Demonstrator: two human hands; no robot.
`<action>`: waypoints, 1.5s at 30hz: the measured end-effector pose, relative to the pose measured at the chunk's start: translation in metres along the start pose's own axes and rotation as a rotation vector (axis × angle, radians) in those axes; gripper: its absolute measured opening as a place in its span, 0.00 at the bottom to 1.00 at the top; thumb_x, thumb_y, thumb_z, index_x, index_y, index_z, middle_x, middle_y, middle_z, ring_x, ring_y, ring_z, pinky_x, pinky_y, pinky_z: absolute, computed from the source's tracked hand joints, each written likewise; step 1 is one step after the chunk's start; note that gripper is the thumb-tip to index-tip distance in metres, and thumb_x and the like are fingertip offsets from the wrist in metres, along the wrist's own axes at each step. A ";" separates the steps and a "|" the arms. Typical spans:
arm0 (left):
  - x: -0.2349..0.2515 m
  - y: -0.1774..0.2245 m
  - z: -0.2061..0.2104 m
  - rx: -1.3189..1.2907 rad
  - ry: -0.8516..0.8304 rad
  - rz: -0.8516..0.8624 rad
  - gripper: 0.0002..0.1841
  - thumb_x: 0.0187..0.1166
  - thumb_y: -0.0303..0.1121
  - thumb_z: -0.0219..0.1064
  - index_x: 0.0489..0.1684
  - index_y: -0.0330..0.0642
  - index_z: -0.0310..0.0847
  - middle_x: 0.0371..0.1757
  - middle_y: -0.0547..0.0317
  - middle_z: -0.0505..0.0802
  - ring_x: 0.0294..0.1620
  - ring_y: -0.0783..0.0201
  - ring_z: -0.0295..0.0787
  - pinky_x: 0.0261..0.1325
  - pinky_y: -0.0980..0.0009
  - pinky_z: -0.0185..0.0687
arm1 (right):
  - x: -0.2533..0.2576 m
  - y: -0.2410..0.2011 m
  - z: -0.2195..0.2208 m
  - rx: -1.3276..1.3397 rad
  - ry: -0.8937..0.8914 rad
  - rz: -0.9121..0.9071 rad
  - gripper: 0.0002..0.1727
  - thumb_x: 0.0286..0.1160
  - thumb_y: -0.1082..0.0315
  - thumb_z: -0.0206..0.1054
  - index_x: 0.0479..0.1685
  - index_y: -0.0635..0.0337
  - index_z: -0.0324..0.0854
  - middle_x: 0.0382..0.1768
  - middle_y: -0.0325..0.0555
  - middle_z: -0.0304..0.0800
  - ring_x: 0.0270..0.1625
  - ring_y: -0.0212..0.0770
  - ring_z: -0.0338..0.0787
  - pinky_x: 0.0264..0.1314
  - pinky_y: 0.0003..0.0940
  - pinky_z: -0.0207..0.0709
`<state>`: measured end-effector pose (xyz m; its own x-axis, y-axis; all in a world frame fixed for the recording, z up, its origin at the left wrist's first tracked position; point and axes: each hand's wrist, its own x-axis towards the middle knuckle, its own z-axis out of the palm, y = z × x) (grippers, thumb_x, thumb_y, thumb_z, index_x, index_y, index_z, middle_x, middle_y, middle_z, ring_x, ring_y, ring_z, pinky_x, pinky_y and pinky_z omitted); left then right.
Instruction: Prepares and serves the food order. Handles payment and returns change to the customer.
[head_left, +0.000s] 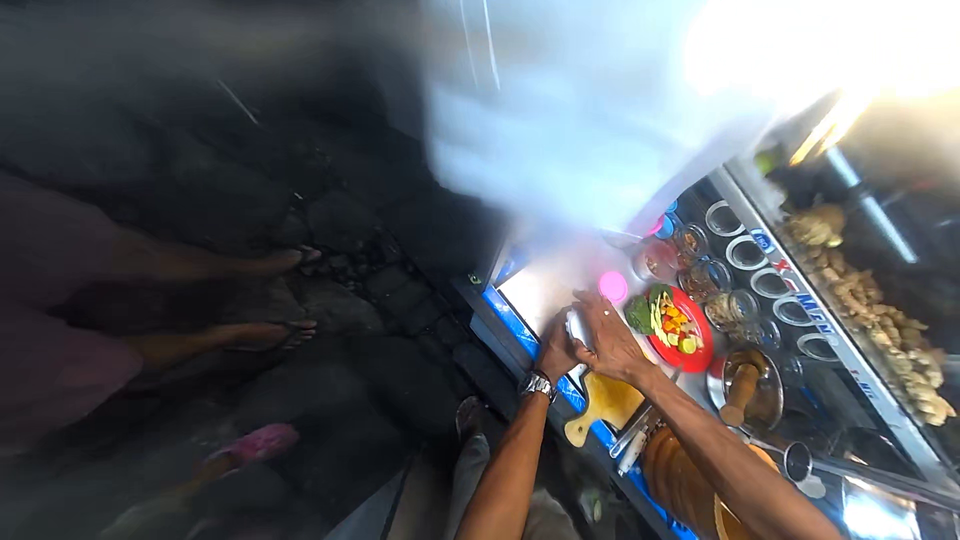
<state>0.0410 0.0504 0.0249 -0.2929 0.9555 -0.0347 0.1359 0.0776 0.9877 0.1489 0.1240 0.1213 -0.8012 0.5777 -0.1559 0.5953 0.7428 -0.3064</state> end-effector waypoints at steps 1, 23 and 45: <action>0.001 0.001 -0.002 0.016 -0.001 0.004 0.44 0.57 0.34 0.81 0.76 0.18 0.68 0.69 0.28 0.85 0.75 0.43 0.81 0.83 0.55 0.69 | 0.003 0.004 0.000 -0.006 -0.021 -0.062 0.32 0.82 0.48 0.53 0.79 0.59 0.73 0.89 0.50 0.64 0.94 0.47 0.57 0.95 0.52 0.49; -0.002 -0.003 0.002 0.046 0.021 -0.029 0.35 0.59 0.33 0.80 0.68 0.19 0.76 0.63 0.29 0.88 0.70 0.41 0.85 0.78 0.52 0.73 | 0.013 0.024 0.032 -0.088 0.220 -0.277 0.27 0.83 0.51 0.45 0.60 0.50 0.89 0.68 0.48 0.87 0.78 0.50 0.80 0.83 0.48 0.68; -0.004 0.002 0.007 0.110 0.046 -0.085 0.30 0.66 0.32 0.77 0.66 0.20 0.78 0.63 0.29 0.89 0.70 0.42 0.85 0.78 0.53 0.73 | 0.012 0.005 0.035 -0.049 0.279 -0.074 0.22 0.85 0.53 0.50 0.56 0.44 0.92 0.67 0.42 0.89 0.76 0.49 0.81 0.80 0.49 0.69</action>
<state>0.0487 0.0491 0.0255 -0.3508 0.9302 -0.1078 0.2108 0.1906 0.9588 0.1402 0.1230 0.0854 -0.7987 0.5872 0.1312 0.5438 0.7978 -0.2601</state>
